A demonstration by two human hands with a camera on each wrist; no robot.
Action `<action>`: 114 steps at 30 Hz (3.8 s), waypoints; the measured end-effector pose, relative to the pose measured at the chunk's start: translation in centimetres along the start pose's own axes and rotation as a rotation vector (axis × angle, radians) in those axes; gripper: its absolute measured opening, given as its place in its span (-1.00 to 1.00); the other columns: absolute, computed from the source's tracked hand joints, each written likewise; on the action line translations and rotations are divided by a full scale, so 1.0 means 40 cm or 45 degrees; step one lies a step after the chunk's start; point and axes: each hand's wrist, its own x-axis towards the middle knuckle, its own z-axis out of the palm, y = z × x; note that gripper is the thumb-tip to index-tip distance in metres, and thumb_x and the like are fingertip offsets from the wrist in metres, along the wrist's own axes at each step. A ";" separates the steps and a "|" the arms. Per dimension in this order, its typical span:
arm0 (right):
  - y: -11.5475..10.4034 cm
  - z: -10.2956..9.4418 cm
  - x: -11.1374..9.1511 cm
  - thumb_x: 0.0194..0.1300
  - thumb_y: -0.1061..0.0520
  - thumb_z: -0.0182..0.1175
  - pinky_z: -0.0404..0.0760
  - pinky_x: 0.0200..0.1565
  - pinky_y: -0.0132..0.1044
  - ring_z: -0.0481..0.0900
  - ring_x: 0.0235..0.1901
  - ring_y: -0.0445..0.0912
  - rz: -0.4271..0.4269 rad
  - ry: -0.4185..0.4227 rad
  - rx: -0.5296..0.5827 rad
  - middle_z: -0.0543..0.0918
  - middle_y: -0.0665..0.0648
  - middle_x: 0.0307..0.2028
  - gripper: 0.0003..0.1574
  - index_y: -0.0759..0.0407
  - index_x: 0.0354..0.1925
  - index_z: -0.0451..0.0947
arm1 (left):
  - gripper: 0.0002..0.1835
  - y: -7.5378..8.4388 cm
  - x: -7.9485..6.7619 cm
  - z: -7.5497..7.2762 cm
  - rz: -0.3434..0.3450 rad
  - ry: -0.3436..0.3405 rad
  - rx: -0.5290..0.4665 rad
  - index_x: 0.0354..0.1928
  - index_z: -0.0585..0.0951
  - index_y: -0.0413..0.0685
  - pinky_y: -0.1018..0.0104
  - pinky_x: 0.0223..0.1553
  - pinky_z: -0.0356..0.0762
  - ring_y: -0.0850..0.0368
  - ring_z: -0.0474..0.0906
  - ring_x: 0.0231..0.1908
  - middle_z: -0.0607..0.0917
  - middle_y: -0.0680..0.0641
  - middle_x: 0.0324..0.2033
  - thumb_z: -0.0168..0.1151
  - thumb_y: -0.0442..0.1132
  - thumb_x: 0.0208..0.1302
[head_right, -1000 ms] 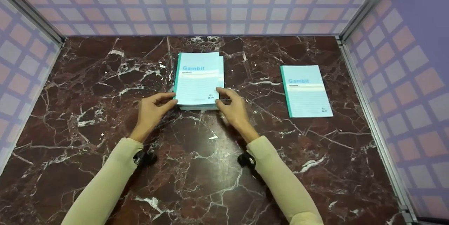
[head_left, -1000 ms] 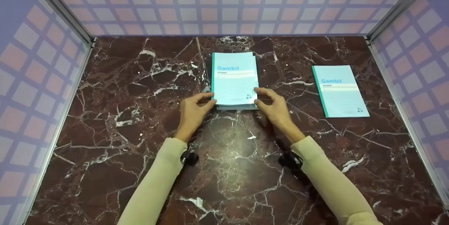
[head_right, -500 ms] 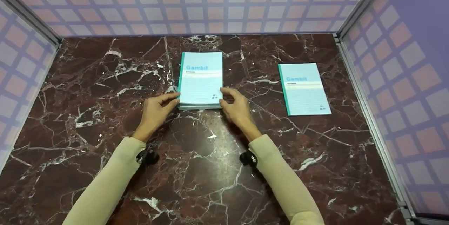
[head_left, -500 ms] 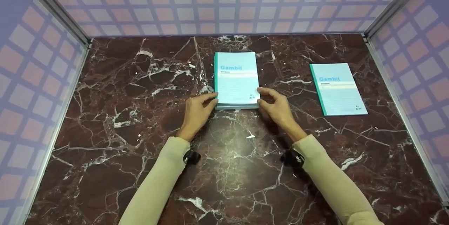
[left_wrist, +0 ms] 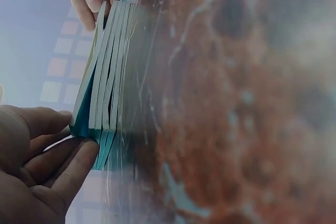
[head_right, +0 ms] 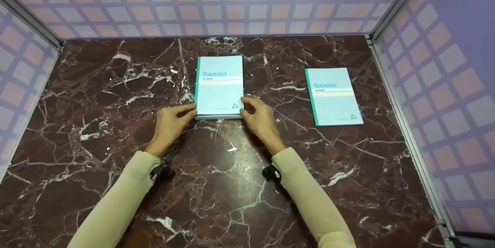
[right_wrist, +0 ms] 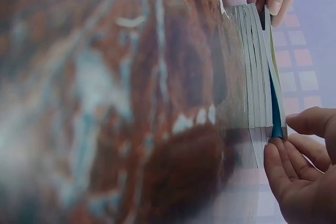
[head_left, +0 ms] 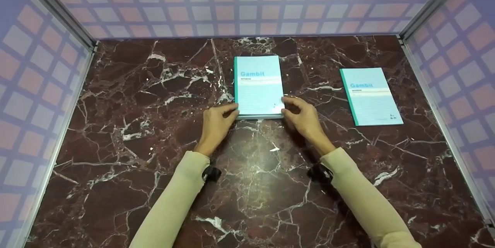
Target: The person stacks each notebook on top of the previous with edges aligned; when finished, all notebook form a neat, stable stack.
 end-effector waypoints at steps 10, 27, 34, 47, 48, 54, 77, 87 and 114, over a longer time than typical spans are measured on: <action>-0.001 -0.002 -0.002 0.33 0.22 0.51 0.59 0.30 -0.06 0.69 0.19 0.12 -0.037 0.035 -0.093 0.77 0.20 0.11 -0.57 0.22 0.15 0.77 | -0.75 -0.003 -0.005 0.002 0.025 0.031 0.028 0.02 0.83 -0.19 0.09 0.07 0.75 -0.08 0.78 0.02 0.81 -0.15 -0.02 0.53 -0.31 0.33; 0.008 -0.008 -0.006 0.31 0.21 0.53 0.58 0.31 -0.06 0.67 0.22 0.12 0.019 -0.021 -0.091 0.74 0.22 0.17 -0.48 0.23 0.22 0.72 | -0.66 -0.013 -0.010 0.007 -0.002 -0.017 -0.012 0.08 0.80 -0.23 0.10 0.01 0.77 -0.08 0.78 0.01 0.77 -0.16 0.08 0.55 -0.41 0.26; 0.012 -0.008 -0.004 0.27 0.26 0.54 0.56 0.33 -0.08 0.65 0.25 0.14 0.045 -0.079 -0.036 0.71 0.27 0.20 -0.41 0.28 0.25 0.69 | -0.65 -0.026 -0.008 0.007 0.019 -0.012 -0.029 0.07 0.79 -0.23 0.14 0.01 0.76 -0.06 0.79 -0.03 0.75 -0.16 0.12 0.56 -0.43 0.23; 0.017 -0.012 -0.006 0.28 0.22 0.55 0.54 0.35 -0.05 0.63 0.26 0.13 0.096 -0.112 -0.074 0.73 0.17 0.17 -0.44 0.14 0.25 0.72 | -0.65 -0.028 -0.011 0.005 0.012 -0.027 -0.004 0.07 0.80 -0.19 0.11 0.16 0.68 -0.10 0.73 0.11 0.76 -0.13 0.10 0.56 -0.44 0.23; 0.017 -0.012 -0.006 0.28 0.22 0.55 0.55 0.34 -0.05 0.63 0.26 0.13 0.095 -0.113 -0.076 0.73 0.17 0.17 -0.44 0.15 0.24 0.72 | -0.65 -0.029 -0.011 0.005 0.012 -0.028 -0.002 0.07 0.80 -0.19 0.10 0.18 0.67 -0.11 0.73 0.11 0.76 -0.13 0.10 0.56 -0.43 0.23; 0.016 -0.015 -0.007 0.31 0.23 0.52 0.61 0.24 -0.02 0.62 0.27 0.15 0.070 -0.126 -0.080 0.72 0.19 0.19 -0.46 0.14 0.25 0.72 | -0.68 -0.028 -0.011 0.004 -0.002 -0.035 -0.001 0.07 0.81 -0.15 0.09 0.19 0.66 -0.10 0.72 0.12 0.76 -0.10 0.09 0.55 -0.39 0.26; 0.018 -0.016 -0.004 0.28 0.24 0.53 0.52 0.38 -0.01 0.62 0.27 0.15 0.082 -0.119 -0.062 0.71 0.11 0.19 -0.47 0.14 0.22 0.74 | -0.68 -0.031 -0.009 0.005 -0.054 -0.034 0.023 0.06 0.81 -0.06 0.11 0.20 0.66 -0.05 0.73 0.12 0.77 -0.04 0.07 0.56 -0.35 0.27; 0.014 -0.033 -0.008 0.33 0.17 0.52 0.49 0.39 -0.02 0.57 0.33 0.15 0.087 -0.123 -0.036 0.68 0.22 0.25 -0.38 0.20 0.32 0.66 | -0.61 -0.022 -0.019 0.002 -0.026 0.045 -0.100 0.11 0.79 -0.20 0.08 0.18 0.68 -0.08 0.72 0.13 0.78 -0.12 0.07 0.59 -0.36 0.24; 0.110 -0.284 -0.004 0.46 0.20 0.40 0.61 0.20 -0.32 0.66 0.19 0.18 0.098 0.118 -0.020 0.70 0.31 0.20 -0.48 0.36 0.30 0.62 | -0.64 0.153 -0.004 0.193 0.088 -0.048 -0.501 0.11 0.76 -0.32 0.24 0.07 0.74 -0.18 0.77 0.02 0.79 -0.25 0.03 0.52 -0.41 0.28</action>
